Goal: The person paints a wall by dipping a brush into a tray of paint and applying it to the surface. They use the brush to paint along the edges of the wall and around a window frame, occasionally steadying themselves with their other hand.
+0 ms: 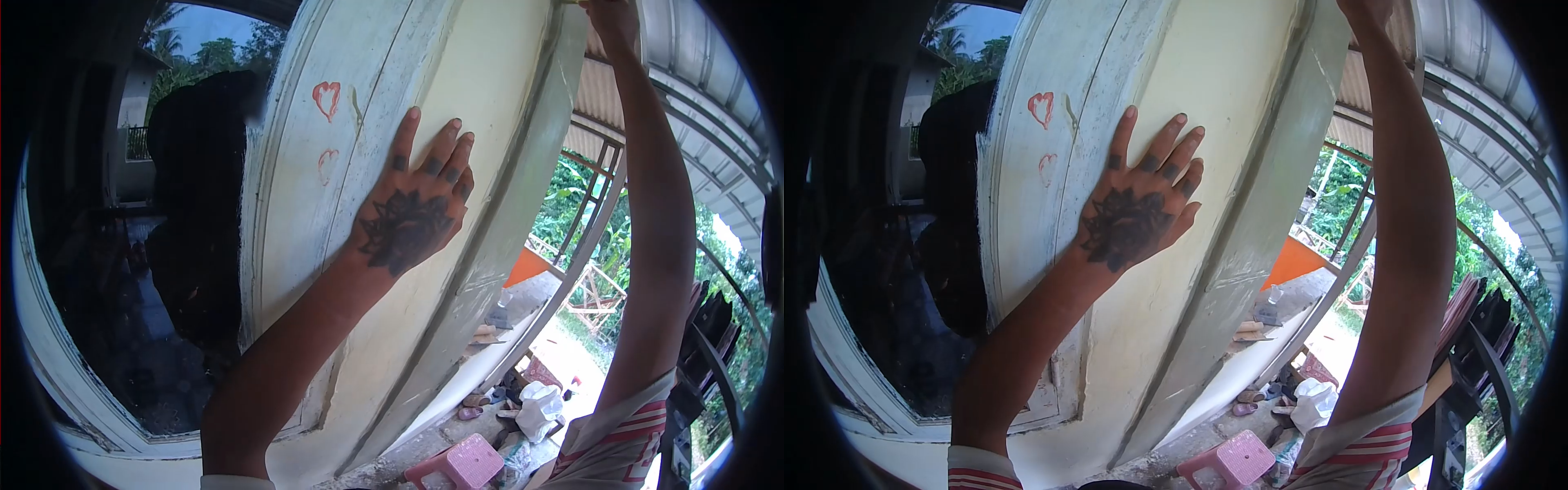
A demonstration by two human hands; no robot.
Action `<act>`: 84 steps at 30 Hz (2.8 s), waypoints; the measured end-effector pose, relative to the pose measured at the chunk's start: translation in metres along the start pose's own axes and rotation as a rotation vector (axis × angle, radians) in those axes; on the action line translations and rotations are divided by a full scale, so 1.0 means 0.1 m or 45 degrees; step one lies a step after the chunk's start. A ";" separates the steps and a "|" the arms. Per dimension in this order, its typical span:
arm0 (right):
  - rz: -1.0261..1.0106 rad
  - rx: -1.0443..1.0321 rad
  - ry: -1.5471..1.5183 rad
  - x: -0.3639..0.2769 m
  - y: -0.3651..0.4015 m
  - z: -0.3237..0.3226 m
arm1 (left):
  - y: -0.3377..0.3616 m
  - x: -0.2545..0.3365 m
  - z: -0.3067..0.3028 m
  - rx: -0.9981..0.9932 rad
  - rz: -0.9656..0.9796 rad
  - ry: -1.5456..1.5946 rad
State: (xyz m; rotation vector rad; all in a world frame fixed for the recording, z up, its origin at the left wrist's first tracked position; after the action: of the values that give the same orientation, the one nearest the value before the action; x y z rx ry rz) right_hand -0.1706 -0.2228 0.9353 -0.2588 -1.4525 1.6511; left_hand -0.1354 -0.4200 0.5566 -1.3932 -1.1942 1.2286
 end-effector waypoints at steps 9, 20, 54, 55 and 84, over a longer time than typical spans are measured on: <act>-0.180 -0.067 0.328 -0.05 0.06 0.17 | 0.01 0.01 0.01 0.017 0.002 -0.050; -0.331 -0.046 0.252 0.18 0.03 0.27 | 0.02 0.00 0.02 0.049 0.013 -0.118; -0.062 -0.663 0.443 0.22 -0.32 0.43 | 0.02 0.00 0.30 0.183 -0.034 -0.223; -0.105 -0.582 0.447 0.28 -0.38 0.44 | 0.03 -0.01 0.30 0.180 -0.036 -0.219; 0.029 -0.529 0.288 0.04 0.22 -0.01 | 0.03 -0.02 0.02 0.105 0.005 -0.070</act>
State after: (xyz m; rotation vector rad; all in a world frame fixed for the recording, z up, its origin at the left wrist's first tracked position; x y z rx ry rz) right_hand -0.1828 -0.2175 0.9173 -0.6738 -1.6073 1.2760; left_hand -0.1372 -0.4220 0.5534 -1.3090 -1.1652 1.3117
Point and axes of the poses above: each hand's wrist, its own y-axis away from the middle knuckle, its own z-axis out of the palm, x = y × z, the point moved 4 cm from there along -y, towards the middle knuckle, and after that the axes turned 15 degrees about -z, right-handed, at the moved point
